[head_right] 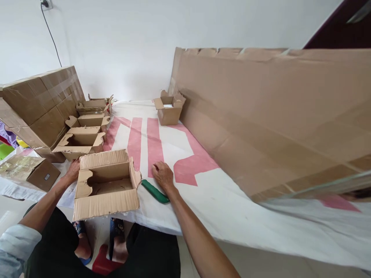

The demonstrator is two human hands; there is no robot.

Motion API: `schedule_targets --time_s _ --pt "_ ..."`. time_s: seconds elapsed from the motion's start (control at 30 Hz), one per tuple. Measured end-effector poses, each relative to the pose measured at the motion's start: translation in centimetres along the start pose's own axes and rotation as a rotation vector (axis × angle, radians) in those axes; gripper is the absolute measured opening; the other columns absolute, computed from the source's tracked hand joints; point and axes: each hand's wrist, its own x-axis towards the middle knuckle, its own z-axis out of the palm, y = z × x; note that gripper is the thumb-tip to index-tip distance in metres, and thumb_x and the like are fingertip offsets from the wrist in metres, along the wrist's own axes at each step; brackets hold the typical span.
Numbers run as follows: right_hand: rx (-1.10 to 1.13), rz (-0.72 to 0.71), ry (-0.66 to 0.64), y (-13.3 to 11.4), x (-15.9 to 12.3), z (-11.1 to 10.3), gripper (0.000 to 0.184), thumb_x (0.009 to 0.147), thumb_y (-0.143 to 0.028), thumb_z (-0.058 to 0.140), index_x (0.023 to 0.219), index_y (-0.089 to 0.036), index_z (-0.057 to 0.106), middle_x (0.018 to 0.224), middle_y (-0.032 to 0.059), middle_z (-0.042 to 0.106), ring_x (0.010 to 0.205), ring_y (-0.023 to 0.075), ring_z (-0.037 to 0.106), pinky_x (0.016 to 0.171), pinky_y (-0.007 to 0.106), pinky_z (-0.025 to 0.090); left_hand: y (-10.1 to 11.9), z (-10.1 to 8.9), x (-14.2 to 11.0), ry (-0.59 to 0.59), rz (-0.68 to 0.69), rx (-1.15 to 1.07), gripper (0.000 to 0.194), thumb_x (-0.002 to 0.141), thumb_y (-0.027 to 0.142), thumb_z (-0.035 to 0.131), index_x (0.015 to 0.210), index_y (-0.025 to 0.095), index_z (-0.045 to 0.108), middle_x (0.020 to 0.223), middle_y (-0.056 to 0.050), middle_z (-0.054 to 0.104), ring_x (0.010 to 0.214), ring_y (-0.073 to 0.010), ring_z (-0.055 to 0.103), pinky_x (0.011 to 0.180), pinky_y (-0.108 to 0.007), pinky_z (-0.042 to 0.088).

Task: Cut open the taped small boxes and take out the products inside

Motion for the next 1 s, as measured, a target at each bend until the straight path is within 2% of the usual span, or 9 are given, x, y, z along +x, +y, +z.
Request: schedule_targets --time_s 0.27,0.4,0.5,0.67,1.0 --pt "0.035 -0.01 0.023 0.0 -0.3 -0.1 0.025 0.099 -0.041 0.053 0.082 -0.027 0.065 0.09 0.0097 0.074 0.088 0.027 0.062 0.077 0.038 0.043 -0.9 -0.9 3.2 -0.01 0.0 -0.094 0.05 0.105 0.027 0.067 0.154 0.035 0.077 0.152 -0.016 0.075 0.143 -0.0415 0.065 0.114 -0.051 0.052" --pt "0.04 -0.002 0.048 0.1 -0.5 -0.1 0.024 0.098 -0.041 0.053 0.082 -0.027 0.064 0.089 0.0091 0.074 0.088 0.0271 0.062 0.079 0.038 0.044 -1.0 -1.2 5.3 -0.026 -0.019 -0.122 0.046 0.106 0.03 0.069 0.15 0.034 0.077 0.15 -0.014 0.075 0.146 -0.0401 0.064 0.117 -0.05 0.05" --pt "0.045 0.003 0.051 0.1 -0.6 -0.2 0.025 0.099 -0.043 0.054 0.083 -0.028 0.064 0.088 0.0088 0.074 0.087 0.027 0.062 0.079 0.038 0.044 -1.2 -1.2 7.0 -0.038 -0.028 -0.137 0.05 0.103 0.03 0.072 0.153 0.033 0.075 0.155 -0.014 0.072 0.15 -0.0403 0.063 0.119 -0.05 0.049" --pt "0.054 0.009 0.051 0.2 -0.8 -0.3 0.026 0.1 -0.044 0.053 0.082 -0.028 0.064 0.087 0.0084 0.073 0.085 0.0263 0.062 0.077 0.038 0.043 -2.0 -1.1 9.9 -0.033 -0.042 -0.145 0.054 0.095 0.02 0.076 0.148 0.033 0.077 0.154 -0.012 0.073 0.151 -0.0389 0.065 0.12 -0.047 0.051" --pt "0.07 0.0 0.059 0.7 -1.0 -0.3 0.027 0.101 -0.044 0.054 0.081 -0.028 0.062 0.084 0.0068 0.072 0.083 0.0262 0.062 0.079 0.039 0.045 -3.9 -0.3 14.2 0.026 -0.01 -0.143 0.057 0.093 0.026 0.079 0.15 0.036 0.078 0.156 -0.009 0.075 0.147 -0.0376 0.069 0.123 -0.046 0.051"
